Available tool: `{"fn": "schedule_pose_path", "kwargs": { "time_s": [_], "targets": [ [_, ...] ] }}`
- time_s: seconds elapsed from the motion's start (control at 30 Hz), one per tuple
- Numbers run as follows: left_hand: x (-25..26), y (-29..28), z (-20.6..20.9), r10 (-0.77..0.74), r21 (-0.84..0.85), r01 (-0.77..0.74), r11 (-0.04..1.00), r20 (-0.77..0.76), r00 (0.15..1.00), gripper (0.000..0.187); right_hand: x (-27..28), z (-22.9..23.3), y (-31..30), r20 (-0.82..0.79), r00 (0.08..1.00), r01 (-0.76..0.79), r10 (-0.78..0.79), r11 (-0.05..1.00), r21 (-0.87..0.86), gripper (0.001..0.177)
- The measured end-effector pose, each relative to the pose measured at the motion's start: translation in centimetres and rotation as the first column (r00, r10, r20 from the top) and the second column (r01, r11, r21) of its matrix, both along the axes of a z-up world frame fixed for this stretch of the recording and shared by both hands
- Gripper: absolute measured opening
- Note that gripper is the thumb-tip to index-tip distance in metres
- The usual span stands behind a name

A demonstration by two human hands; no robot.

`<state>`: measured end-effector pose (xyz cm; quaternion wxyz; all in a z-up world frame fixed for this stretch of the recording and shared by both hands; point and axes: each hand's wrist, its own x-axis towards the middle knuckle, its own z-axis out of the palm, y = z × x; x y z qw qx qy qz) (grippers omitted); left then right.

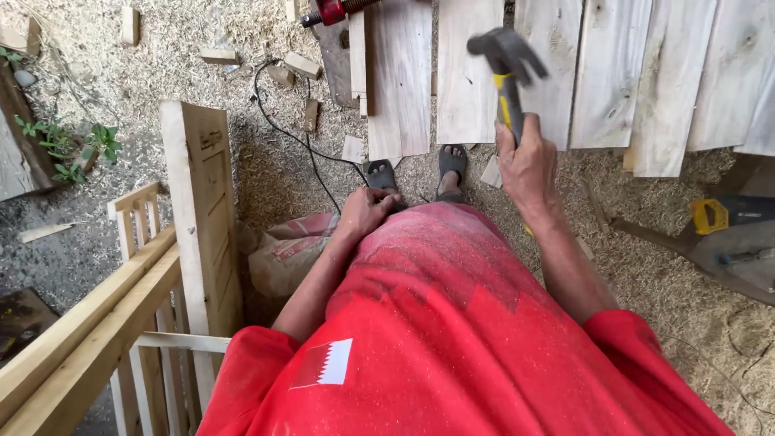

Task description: The person hammers nails into wooden slats laid across a work surface, using a claw hammer. They retrieve nails from a yellow bucket, position each nail on a slat by hand, drive it in, and adjust a bar clamp holding the slats in place while working along the panel.

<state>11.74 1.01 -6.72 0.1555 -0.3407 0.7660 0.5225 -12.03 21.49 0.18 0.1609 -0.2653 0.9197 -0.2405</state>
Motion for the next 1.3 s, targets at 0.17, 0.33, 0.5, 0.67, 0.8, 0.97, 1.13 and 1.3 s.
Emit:
{"fn": "schedule_pose_path", "kwargs": {
  "time_s": [0.17,0.33,0.5,0.67,0.8,0.97,1.13,1.3],
  "targets": [
    [0.1,-1.2,-2.3,-0.086,-0.087,0.087,0.992,0.021,0.996,0.037,1.1,0.2,0.3,0.042,0.997,0.065,-0.065,0.998,0.001,0.034],
    [0.0,-0.9,-1.0,-0.015,0.050,0.013,0.999,0.051,0.999,0.040,0.2,2.2,-0.6,0.021,0.998,0.067,-0.066,0.995,-0.073,0.033],
    [-1.0,-1.4,-1.6,-0.085,-0.011,0.085,0.996,0.029,0.996,0.039,0.4,-1.5,1.2,-0.001,1.000,-0.012,0.012,1.000,-0.003,0.034],
    [-2.9,-0.6,2.6,-0.049,0.265,0.071,0.962,-0.088,0.995,0.031,-0.3,0.6,2.1,-0.183,0.983,-0.023,-0.012,0.982,-0.188,0.033],
    [-3.2,0.8,5.5,-0.007,0.311,0.070,0.948,-0.199,0.980,0.022,-4.3,3.2,5.5,0.229,0.960,0.203,-0.161,0.964,-0.173,0.030],
    [-7.2,2.5,7.8,0.457,0.667,-0.208,0.716,-0.223,0.861,0.023,-11.4,5.2,11.9,0.634,0.698,0.536,-0.333,0.830,-0.153,0.032],
    [-12.1,3.4,6.5,0.698,0.724,-0.335,0.603,-0.275,0.661,0.028,-18.8,2.6,19.8,0.614,0.715,0.481,-0.334,0.873,-0.085,0.036],
    [-12.0,-2.9,10.5,0.798,0.352,-0.755,0.554,-0.482,0.361,0.039,-26.4,-1.0,23.0,0.289,0.938,0.207,-0.190,0.978,-0.029,0.036]
  ]
}}
